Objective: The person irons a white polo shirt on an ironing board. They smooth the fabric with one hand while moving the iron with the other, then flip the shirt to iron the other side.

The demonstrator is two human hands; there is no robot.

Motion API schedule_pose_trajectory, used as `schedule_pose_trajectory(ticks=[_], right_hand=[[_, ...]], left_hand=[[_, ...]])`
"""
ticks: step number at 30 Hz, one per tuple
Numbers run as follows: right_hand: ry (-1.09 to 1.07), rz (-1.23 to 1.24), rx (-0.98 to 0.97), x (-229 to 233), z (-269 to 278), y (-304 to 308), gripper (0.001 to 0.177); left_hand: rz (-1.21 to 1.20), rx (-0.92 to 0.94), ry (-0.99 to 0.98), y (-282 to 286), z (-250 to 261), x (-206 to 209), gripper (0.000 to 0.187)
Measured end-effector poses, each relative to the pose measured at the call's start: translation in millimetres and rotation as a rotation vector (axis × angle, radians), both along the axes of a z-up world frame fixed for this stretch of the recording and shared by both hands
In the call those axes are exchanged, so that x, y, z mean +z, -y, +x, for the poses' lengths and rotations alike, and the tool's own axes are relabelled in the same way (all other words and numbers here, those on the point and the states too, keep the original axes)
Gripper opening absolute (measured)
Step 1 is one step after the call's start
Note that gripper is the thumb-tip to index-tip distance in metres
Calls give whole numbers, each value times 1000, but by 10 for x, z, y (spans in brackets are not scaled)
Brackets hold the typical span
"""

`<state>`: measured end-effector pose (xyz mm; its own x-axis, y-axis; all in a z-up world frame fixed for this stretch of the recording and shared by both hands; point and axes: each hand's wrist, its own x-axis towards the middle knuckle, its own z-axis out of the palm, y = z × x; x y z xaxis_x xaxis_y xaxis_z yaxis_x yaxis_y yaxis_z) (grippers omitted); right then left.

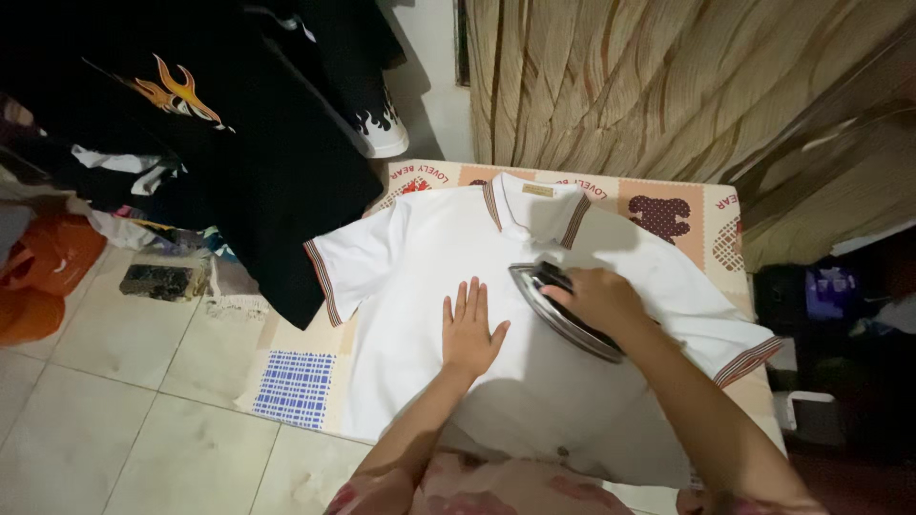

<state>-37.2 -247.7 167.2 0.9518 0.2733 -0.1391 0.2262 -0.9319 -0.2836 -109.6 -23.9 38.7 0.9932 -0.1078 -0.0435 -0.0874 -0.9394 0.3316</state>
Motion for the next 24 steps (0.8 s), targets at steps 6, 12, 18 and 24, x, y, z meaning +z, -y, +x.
schedule_pose_trajectory(ticks=[6,12,18,24], right_hand=[[-138,-12,110,-175,204,-252,60],[-201,-72,48,-217,160,-244,59],[-169,-64,126,-225,200,-213,62],[-52,-51,-3,-325,83,-261,59]], left_hand=[[15,53,33,-61,-65,6,82],[4,90,36,-84,-105,-31,79],[9,69,34,-92,-79,2,79],[13,94,39,-72,-120,8,80]])
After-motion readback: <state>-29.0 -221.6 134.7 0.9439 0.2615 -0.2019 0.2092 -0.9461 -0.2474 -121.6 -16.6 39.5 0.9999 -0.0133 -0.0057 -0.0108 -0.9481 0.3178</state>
